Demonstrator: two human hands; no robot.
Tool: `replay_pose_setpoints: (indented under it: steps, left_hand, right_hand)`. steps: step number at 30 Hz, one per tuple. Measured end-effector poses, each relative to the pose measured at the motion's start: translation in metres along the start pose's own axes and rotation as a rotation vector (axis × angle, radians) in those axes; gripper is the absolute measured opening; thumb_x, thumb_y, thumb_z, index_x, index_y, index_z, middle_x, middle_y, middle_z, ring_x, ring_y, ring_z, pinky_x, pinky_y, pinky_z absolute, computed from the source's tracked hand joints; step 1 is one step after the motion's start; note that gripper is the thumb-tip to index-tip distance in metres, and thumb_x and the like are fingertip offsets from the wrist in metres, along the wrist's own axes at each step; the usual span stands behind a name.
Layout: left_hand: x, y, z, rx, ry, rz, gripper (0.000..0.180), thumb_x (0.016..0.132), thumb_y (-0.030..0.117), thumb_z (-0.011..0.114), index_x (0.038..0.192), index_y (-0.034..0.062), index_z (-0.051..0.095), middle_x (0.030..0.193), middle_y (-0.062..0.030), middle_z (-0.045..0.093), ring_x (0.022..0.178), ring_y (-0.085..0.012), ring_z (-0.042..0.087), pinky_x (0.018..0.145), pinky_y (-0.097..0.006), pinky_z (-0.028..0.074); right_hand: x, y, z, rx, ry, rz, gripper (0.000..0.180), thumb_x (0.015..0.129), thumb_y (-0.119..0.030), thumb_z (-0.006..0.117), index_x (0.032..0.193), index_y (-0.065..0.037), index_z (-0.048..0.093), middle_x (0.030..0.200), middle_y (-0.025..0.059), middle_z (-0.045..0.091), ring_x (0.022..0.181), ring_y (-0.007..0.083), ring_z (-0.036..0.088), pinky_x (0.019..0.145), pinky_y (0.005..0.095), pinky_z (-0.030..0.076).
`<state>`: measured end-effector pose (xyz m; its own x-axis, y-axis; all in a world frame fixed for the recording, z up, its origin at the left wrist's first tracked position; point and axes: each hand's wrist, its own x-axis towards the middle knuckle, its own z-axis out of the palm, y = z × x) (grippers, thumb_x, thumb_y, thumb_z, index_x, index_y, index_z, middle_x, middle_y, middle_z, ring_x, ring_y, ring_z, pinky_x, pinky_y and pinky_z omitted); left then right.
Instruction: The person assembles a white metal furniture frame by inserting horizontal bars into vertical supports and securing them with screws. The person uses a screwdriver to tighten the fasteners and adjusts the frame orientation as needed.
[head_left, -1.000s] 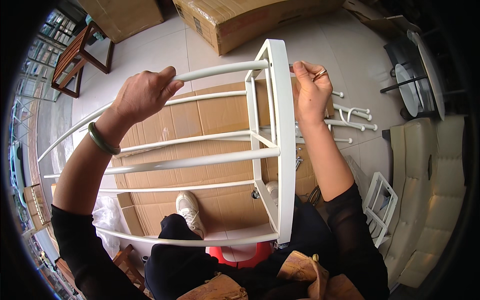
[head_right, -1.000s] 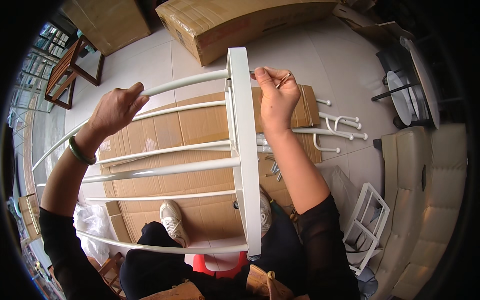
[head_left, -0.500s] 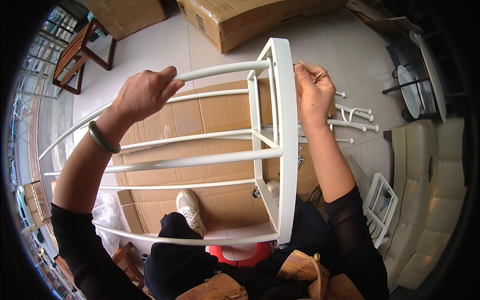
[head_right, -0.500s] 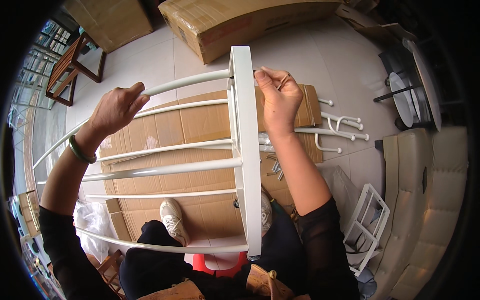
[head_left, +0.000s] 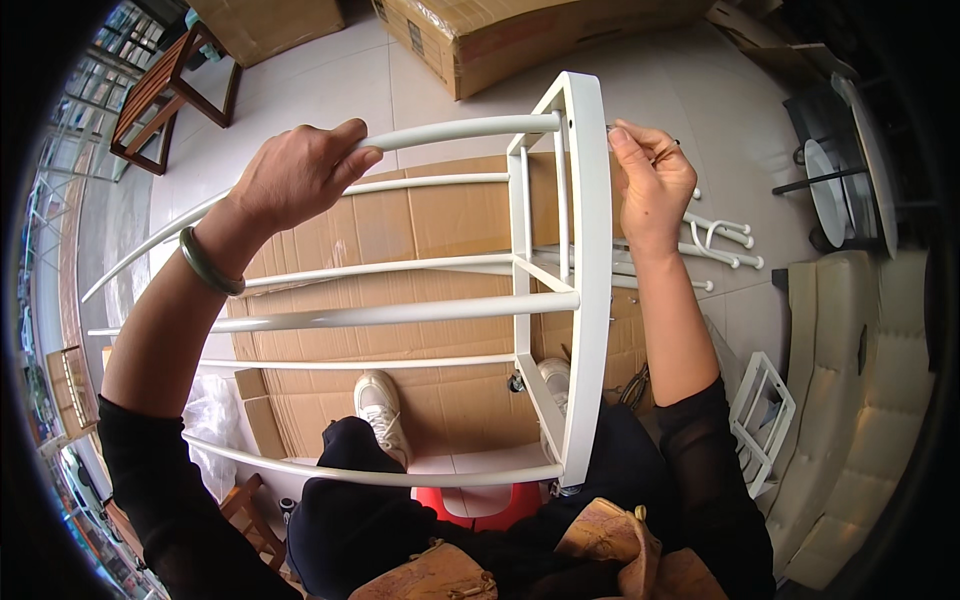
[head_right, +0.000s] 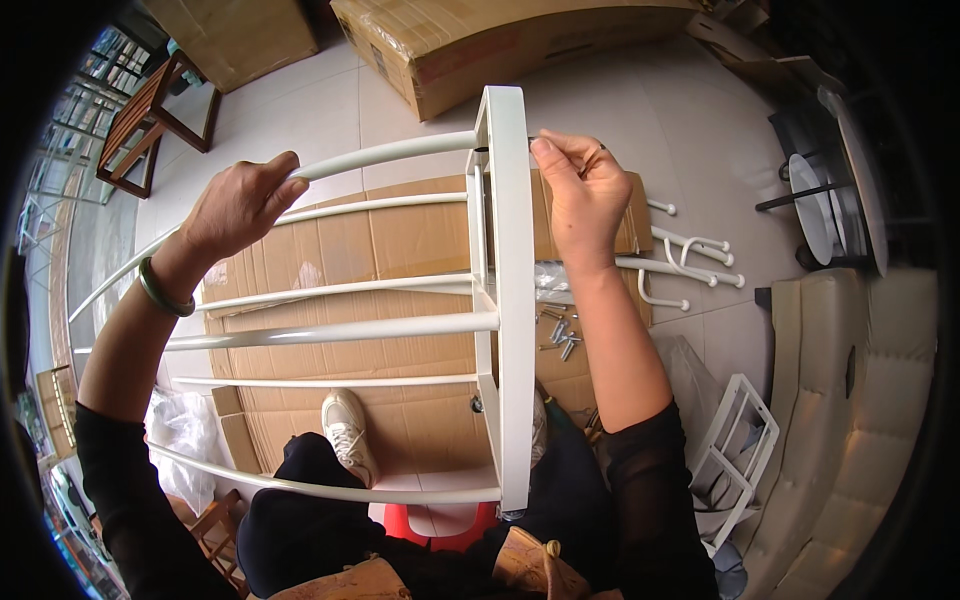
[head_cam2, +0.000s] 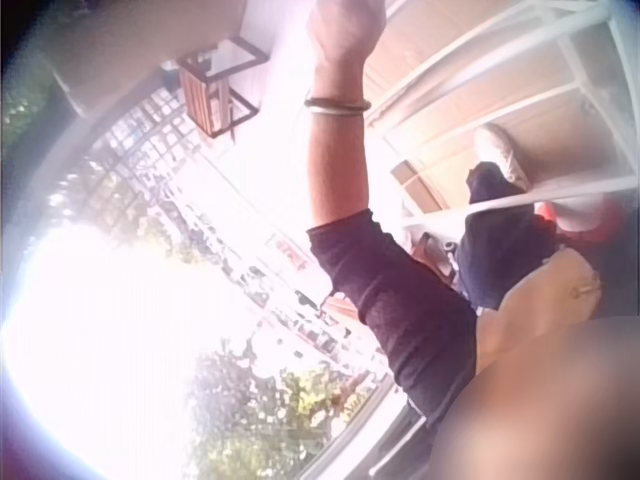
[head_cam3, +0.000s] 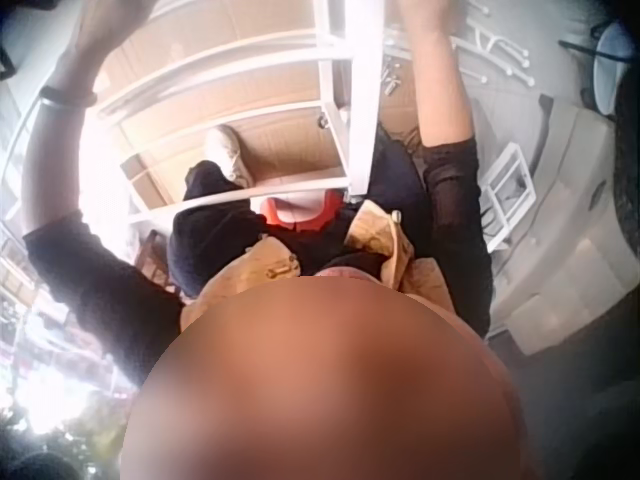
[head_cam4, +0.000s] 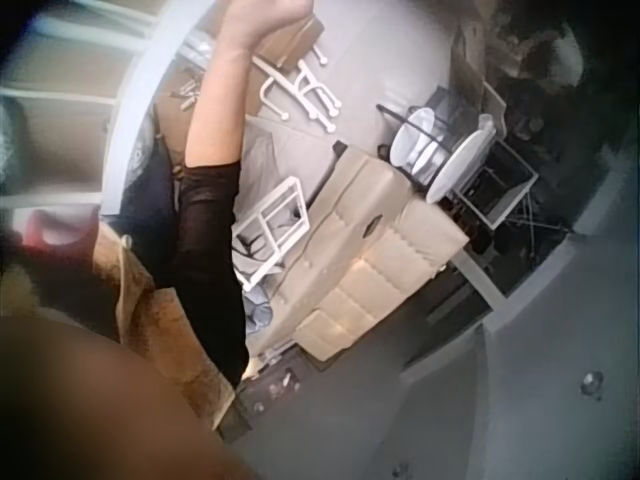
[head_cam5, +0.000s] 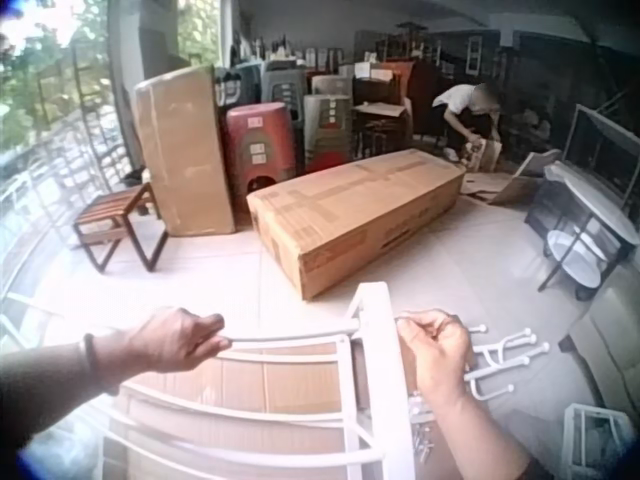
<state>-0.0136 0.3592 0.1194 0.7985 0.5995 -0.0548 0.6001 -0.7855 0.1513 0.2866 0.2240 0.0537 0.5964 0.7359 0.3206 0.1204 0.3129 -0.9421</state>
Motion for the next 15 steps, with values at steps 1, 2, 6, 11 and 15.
replay_pose_setpoints:
  steps: [1, 2, 6, 11, 15]
  left_hand:
    - [-0.001, 0.000, 0.000, 0.003, 0.002, 0.007, 0.038, 0.097, 0.043, 0.044, 0.081, 0.0094, 0.053, 0.049, -0.0063, 0.049, 0.046, -0.0227, 0.053, 0.046, -0.035, 0.043]
    - [-0.001, -0.001, 0.000, 0.004, -0.004, 0.005, 0.038, 0.097, 0.043, 0.044, 0.081, 0.0095, 0.053, 0.049, -0.0060, 0.049, 0.046, -0.0223, 0.053, 0.046, -0.034, 0.043]
    - [-0.001, -0.002, 0.001, 0.006, -0.024, 0.005, 0.038, 0.097, 0.043, 0.044, 0.081, 0.0098, 0.053, 0.049, -0.0052, 0.049, 0.046, -0.0209, 0.053, 0.046, -0.034, 0.043]
    - [-0.001, -0.002, 0.003, 0.017, -0.013, 0.005, 0.038, 0.097, 0.043, 0.044, 0.081, 0.0100, 0.053, 0.049, -0.0053, 0.049, 0.046, -0.0211, 0.053, 0.046, -0.034, 0.044]
    - [0.001, -0.001, 0.003, 0.022, -0.007, 0.010, 0.038, 0.097, 0.043, 0.043, 0.082, 0.0100, 0.053, 0.050, -0.0052, 0.049, 0.046, -0.0210, 0.053, 0.046, -0.034, 0.044]
  right_hand:
    - [0.001, 0.000, -0.001, 0.005, -0.005, 0.014, 0.010, 0.085, -0.006, 0.067, 0.092, 0.001, 0.066, 0.067, -0.0023, 0.056, 0.048, 0.0007, 0.037, 0.043, 0.0175, 0.026]
    - [0.002, 0.000, -0.002, 0.010, -0.011, 0.027, 0.009, 0.085, -0.006, 0.066, 0.092, 0.001, 0.066, 0.066, -0.0023, 0.056, 0.047, 0.0007, 0.036, 0.042, 0.0176, 0.026]
    - [0.006, 0.000, -0.008, 0.067, -0.043, 0.156, 0.010, 0.083, -0.007, 0.069, 0.088, 0.001, 0.067, 0.069, -0.0019, 0.060, 0.053, 0.0007, 0.043, 0.048, 0.0161, 0.033]
    - [0.011, 0.001, -0.010, 0.109, -0.105, 0.166, 0.010, 0.083, -0.007, 0.069, 0.089, 0.001, 0.067, 0.069, -0.0009, 0.061, 0.053, 0.0011, 0.044, 0.048, 0.0160, 0.034]
    - [0.012, 0.004, -0.008, 0.137, -0.108, 0.128, 0.009, 0.083, -0.004, 0.069, 0.090, 0.001, 0.066, 0.076, 0.0027, 0.066, 0.065, 0.0043, 0.057, 0.059, 0.0157, 0.044]
